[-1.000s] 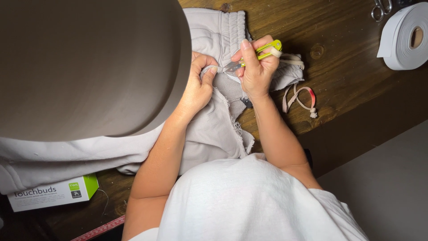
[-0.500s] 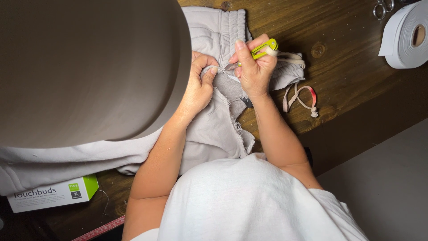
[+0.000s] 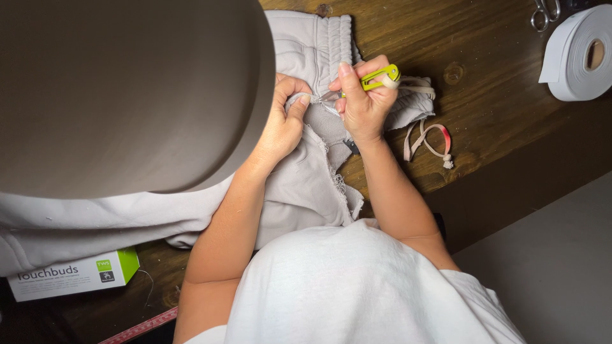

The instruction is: The person uses a yellow utility knife to cut the waistband of a pair of light gray sweatpants laid on a wooden table. The person holds the fabric with one hand while carefully cutting along the seam with the other.

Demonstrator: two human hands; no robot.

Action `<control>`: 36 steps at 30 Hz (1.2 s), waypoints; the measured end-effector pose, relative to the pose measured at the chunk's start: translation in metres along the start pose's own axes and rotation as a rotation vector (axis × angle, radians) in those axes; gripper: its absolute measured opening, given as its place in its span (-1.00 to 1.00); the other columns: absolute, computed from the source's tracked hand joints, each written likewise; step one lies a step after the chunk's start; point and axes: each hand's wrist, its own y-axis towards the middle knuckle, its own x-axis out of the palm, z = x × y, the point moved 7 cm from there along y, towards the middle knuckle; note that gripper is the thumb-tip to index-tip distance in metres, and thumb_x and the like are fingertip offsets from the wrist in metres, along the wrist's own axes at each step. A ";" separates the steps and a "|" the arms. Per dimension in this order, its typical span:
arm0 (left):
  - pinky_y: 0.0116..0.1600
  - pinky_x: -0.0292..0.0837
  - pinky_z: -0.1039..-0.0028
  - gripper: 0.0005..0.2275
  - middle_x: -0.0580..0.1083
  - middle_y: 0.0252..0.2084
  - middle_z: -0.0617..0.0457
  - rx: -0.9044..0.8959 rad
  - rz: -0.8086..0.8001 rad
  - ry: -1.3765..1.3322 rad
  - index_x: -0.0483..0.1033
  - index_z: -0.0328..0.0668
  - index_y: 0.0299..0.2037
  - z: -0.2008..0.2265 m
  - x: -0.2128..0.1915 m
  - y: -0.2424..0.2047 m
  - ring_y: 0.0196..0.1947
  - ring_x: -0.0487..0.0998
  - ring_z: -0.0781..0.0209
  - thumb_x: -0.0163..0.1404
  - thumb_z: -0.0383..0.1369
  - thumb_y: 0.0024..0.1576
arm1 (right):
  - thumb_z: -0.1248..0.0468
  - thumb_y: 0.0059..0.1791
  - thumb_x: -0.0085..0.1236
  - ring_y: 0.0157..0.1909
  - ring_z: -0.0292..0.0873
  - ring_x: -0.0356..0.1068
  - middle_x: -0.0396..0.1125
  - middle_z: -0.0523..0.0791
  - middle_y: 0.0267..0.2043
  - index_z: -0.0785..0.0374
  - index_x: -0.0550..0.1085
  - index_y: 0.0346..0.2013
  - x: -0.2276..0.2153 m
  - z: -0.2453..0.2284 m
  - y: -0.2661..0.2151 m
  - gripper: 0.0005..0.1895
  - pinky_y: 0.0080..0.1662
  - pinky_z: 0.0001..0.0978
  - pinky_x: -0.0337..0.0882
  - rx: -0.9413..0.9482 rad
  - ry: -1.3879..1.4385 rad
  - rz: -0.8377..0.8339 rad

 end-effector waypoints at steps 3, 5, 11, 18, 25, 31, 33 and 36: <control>0.10 0.23 0.54 -0.90 0.29 -0.20 0.10 -0.089 -0.070 -0.038 0.48 -0.09 -0.28 -0.004 0.001 0.001 -0.13 0.32 0.28 -0.09 -0.48 0.22 | 0.21 0.06 0.18 -0.71 -0.27 0.24 0.37 0.06 -0.54 0.21 0.23 -0.37 0.001 0.007 0.000 -0.70 -0.69 -0.58 0.18 0.005 0.021 -0.031; 0.13 0.25 0.53 -0.91 0.30 -0.19 0.08 -0.095 -0.088 0.003 0.50 -0.10 -0.26 0.005 -0.003 0.001 -0.11 0.35 0.26 -0.07 -0.49 0.22 | 0.24 0.07 0.17 -0.73 -0.28 0.21 0.37 0.06 -0.55 0.21 0.23 -0.38 0.004 0.003 0.000 -0.71 -0.67 -0.58 0.15 -0.021 0.031 -0.064; 0.12 0.30 0.49 -0.92 0.34 -0.21 0.08 -0.096 -0.084 0.084 0.53 -0.11 -0.27 0.017 -0.008 0.003 -0.11 0.41 0.22 -0.04 -0.49 0.19 | 0.28 0.07 0.17 -0.76 -0.27 0.18 0.37 0.06 -0.56 0.22 0.23 -0.41 0.006 0.001 -0.002 -0.71 -0.66 -0.55 0.13 -0.058 0.037 -0.076; -0.05 0.21 0.21 -0.91 0.36 -0.24 -0.05 0.125 -0.112 0.359 0.33 -0.18 -0.21 0.044 -0.001 0.000 -0.25 0.29 -0.05 -0.22 -0.42 0.31 | 0.15 0.05 0.07 -0.76 -0.32 0.01 0.25 -0.09 -0.68 0.17 0.27 -0.41 -0.013 0.010 0.004 -0.76 -0.74 -0.54 -0.12 0.141 0.093 0.109; -0.05 0.30 0.28 -0.73 0.36 -0.27 -0.02 0.243 -0.128 0.488 0.34 -0.24 -0.16 0.037 0.005 -0.003 -0.24 0.31 -0.02 0.02 -0.17 0.29 | 0.21 0.10 -0.03 -0.75 -0.19 0.06 0.21 -0.07 -0.67 0.12 0.28 -0.31 0.001 -0.031 0.033 -0.87 -0.67 -0.40 0.08 0.044 0.440 -0.088; -0.07 0.37 0.25 -0.90 0.33 -0.25 -0.03 0.250 -0.058 0.448 0.55 -0.27 -0.09 0.035 0.000 0.000 -0.24 0.35 -0.04 0.01 -0.42 0.30 | 0.18 0.06 0.08 -0.72 -0.26 0.19 0.25 -0.19 -0.70 0.10 0.34 -0.49 0.010 0.015 0.032 -0.76 -0.58 -0.45 0.19 0.099 0.393 -0.060; -0.10 0.30 0.24 -0.93 0.31 -0.30 -0.05 0.259 -0.075 0.403 0.52 -0.30 -0.18 0.038 0.000 0.000 -0.26 0.35 -0.06 -0.04 -0.50 0.27 | 0.19 0.04 0.07 -0.72 -0.27 0.05 0.23 -0.08 -0.74 0.14 0.24 -0.40 -0.007 0.018 0.017 -0.77 -0.59 -0.48 -0.03 0.079 0.218 0.108; -0.08 0.31 0.26 -0.95 0.34 -0.28 -0.02 0.187 -0.061 0.349 0.51 -0.20 -0.20 0.034 -0.001 0.002 -0.24 0.38 -0.03 -0.03 -0.48 0.24 | 0.15 0.07 0.02 -0.74 -0.29 0.12 0.33 -0.07 -0.65 0.16 0.27 -0.31 -0.006 0.016 0.011 -0.81 -0.71 -0.54 0.08 0.143 -0.037 0.049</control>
